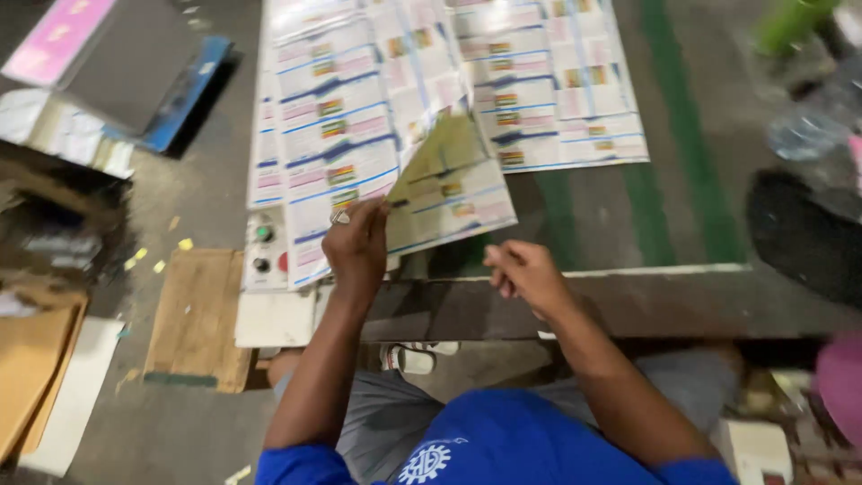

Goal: The person stands at a workbench and repeatedly picks up sheets of printed paper from a pile, flips them over, and places them onto a separate stack. The task involves continuous manual handling and sorting of the paper sheets.

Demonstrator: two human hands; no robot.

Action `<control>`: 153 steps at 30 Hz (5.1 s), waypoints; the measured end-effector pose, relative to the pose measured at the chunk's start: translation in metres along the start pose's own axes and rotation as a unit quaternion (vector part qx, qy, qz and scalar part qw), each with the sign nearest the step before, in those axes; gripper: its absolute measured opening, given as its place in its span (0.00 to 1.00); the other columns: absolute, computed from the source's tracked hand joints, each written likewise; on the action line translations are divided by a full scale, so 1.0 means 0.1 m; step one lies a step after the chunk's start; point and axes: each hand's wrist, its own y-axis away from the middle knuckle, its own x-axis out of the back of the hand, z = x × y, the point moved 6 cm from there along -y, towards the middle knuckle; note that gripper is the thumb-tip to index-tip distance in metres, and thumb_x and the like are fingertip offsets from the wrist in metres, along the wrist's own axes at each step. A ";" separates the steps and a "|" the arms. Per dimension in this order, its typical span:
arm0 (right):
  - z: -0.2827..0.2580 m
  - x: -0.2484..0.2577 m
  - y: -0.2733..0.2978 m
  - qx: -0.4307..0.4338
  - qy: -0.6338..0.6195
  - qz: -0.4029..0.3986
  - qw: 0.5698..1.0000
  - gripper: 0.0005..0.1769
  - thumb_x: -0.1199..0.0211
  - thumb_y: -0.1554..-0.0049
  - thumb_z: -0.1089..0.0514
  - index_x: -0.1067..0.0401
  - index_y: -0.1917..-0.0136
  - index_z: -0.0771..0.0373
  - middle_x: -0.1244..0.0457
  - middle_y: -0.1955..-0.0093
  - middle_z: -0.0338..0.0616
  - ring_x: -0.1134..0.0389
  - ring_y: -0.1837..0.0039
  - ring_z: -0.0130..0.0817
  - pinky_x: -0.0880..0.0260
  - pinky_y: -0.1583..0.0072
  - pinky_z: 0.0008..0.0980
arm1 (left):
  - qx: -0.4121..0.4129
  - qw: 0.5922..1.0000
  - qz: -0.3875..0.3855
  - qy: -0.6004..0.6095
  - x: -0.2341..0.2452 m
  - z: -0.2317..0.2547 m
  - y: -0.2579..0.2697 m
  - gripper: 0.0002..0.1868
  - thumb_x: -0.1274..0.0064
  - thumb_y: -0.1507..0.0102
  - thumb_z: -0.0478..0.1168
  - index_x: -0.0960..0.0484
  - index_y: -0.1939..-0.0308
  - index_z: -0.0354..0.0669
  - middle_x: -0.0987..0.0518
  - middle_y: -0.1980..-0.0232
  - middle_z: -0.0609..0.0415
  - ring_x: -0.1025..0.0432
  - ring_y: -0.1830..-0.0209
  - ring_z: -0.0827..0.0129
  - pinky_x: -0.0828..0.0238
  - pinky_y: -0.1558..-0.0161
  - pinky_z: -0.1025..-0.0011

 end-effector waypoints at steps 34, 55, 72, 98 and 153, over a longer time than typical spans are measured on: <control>1.03 1.68 1.54 0.018 -0.187 0.314 0.931 0.12 0.43 0.32 0.60 0.31 0.36 0.64 0.30 0.50 0.45 0.28 0.57 0.33 0.32 0.63 0.28 | -0.097 0.989 0.049 -0.104 0.44 -0.57 0.13 0.25 0.44 0.36 0.27 0.20 0.36 0.49 0.16 0.41 0.43 0.17 0.55 0.53 0.20 0.54 0.62; 0.56 1.53 -0.02 -0.005 -0.194 0.249 0.949 0.26 0.45 0.35 0.55 0.39 0.25 0.59 0.30 0.44 0.48 0.26 0.52 0.35 0.28 0.61 0.30 | -0.065 0.997 0.015 -0.047 0.18 0.19 0.44 0.28 0.42 0.43 0.27 0.17 0.39 0.46 0.20 0.36 0.43 0.23 0.37 0.49 0.25 0.40 0.61; 0.28 1.37 0.84 0.056 -0.223 0.256 0.939 0.13 0.40 0.35 0.57 0.31 0.38 0.61 0.31 0.51 0.41 0.30 0.59 0.28 0.32 0.65 0.29 | -0.023 0.982 -0.189 0.015 -0.59 0.21 0.02 0.32 0.43 0.38 0.49 0.26 0.31 0.43 0.25 0.30 0.43 0.35 0.26 0.45 0.41 0.27 0.52; 0.95 1.62 1.11 -0.012 -0.162 0.279 0.947 0.15 0.44 0.33 0.58 0.32 0.35 0.64 0.30 0.48 0.45 0.27 0.57 0.35 0.32 0.65 0.27 | -0.129 0.964 -0.073 -0.222 -0.09 -0.30 -0.08 0.33 0.38 0.38 0.50 0.24 0.36 0.31 0.23 0.34 0.37 0.30 0.33 0.47 0.36 0.36 0.51; 1.23 1.95 1.97 0.008 -0.194 0.344 0.919 0.12 0.44 0.32 0.60 0.33 0.36 0.66 0.31 0.48 0.49 0.26 0.55 0.37 0.30 0.62 0.29 | -0.093 0.981 -0.042 -0.166 0.01 -0.55 -0.16 0.08 0.46 0.28 0.34 0.18 0.46 0.42 0.14 0.45 0.48 0.19 0.49 0.52 0.22 0.52 0.59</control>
